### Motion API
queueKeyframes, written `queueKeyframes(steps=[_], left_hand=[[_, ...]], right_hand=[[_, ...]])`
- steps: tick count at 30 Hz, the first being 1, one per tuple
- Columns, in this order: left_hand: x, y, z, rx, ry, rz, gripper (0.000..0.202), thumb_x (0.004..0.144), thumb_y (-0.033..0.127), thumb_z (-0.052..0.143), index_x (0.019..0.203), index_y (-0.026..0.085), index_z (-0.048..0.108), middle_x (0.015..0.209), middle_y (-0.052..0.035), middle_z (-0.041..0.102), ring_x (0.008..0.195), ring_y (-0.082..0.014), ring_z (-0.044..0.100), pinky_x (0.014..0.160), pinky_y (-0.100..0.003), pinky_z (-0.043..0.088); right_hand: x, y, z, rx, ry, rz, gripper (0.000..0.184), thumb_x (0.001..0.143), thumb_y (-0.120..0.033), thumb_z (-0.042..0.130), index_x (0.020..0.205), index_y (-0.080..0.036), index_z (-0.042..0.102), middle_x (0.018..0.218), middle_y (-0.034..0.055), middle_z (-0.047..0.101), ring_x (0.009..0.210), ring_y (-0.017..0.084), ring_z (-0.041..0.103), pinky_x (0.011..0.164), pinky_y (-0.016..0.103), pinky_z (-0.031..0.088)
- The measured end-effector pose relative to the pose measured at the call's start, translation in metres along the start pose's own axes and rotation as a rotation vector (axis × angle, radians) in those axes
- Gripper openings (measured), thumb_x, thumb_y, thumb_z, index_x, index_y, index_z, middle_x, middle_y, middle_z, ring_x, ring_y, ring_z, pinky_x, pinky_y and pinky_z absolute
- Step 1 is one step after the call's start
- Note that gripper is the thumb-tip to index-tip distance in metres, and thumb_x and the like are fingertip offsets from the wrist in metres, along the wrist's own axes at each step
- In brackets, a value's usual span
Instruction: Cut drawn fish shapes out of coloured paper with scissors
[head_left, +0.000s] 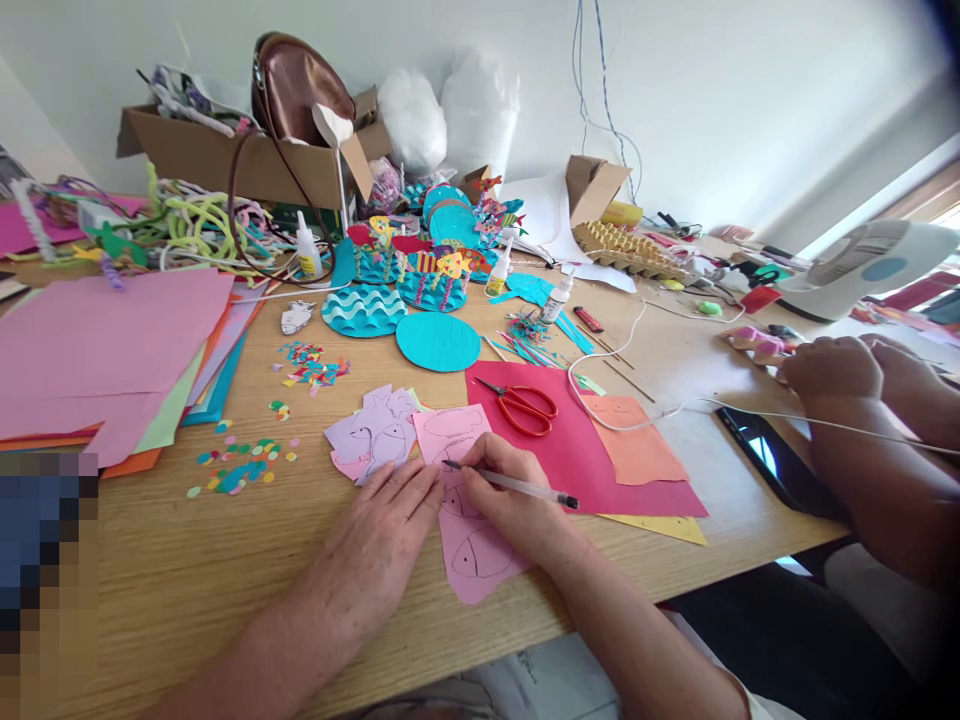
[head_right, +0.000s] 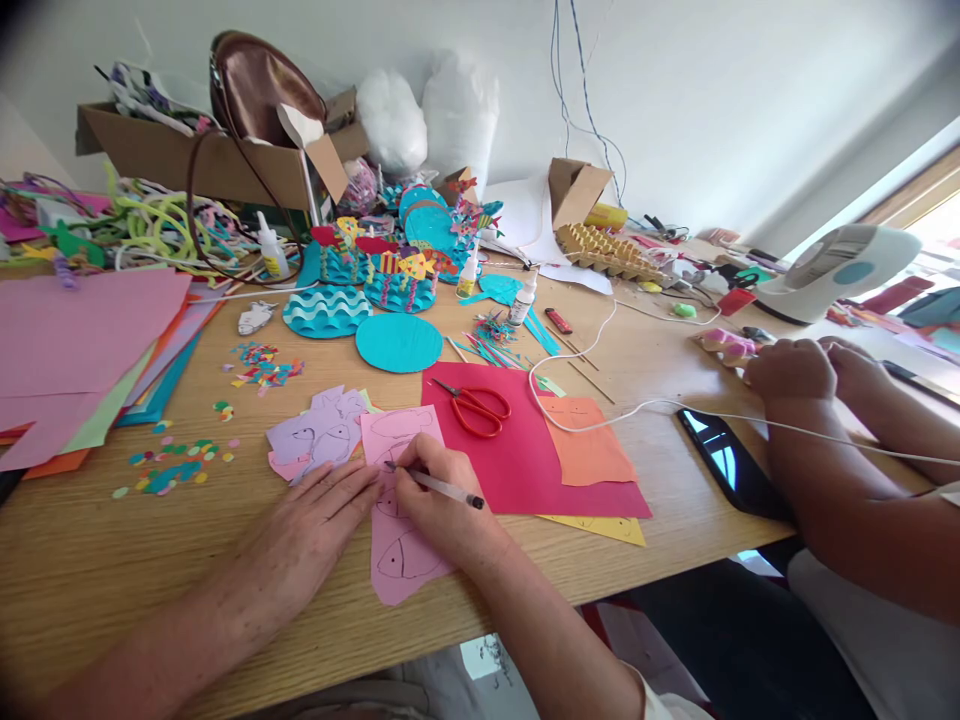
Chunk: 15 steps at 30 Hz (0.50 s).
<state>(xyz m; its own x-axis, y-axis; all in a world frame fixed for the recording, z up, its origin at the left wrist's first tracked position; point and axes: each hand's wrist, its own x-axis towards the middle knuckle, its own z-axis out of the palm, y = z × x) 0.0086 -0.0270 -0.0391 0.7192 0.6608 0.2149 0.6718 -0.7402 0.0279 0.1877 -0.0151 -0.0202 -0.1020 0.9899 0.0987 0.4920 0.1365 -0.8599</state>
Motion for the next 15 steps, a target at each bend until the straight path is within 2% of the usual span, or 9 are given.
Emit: queueKeyframes(steps=[15], left_hand=[[0.0014,0.0003,-0.0040,-0.046,-0.050,-0.015,0.047,0.085,0.001,0.032,0.124,0.015,0.053,0.131,-0.0071,0.056,0.121,-0.0220,0.048,0.101,-0.042,0.038]], right_hand=[[-0.0008,-0.0017,-0.0014,0.017,0.001,0.018,0.006,0.071,-0.016,0.047,0.067,-0.020,0.048,0.052,-0.0062,0.047,0.046,0.009,0.041,0.044,0.020,0.030]])
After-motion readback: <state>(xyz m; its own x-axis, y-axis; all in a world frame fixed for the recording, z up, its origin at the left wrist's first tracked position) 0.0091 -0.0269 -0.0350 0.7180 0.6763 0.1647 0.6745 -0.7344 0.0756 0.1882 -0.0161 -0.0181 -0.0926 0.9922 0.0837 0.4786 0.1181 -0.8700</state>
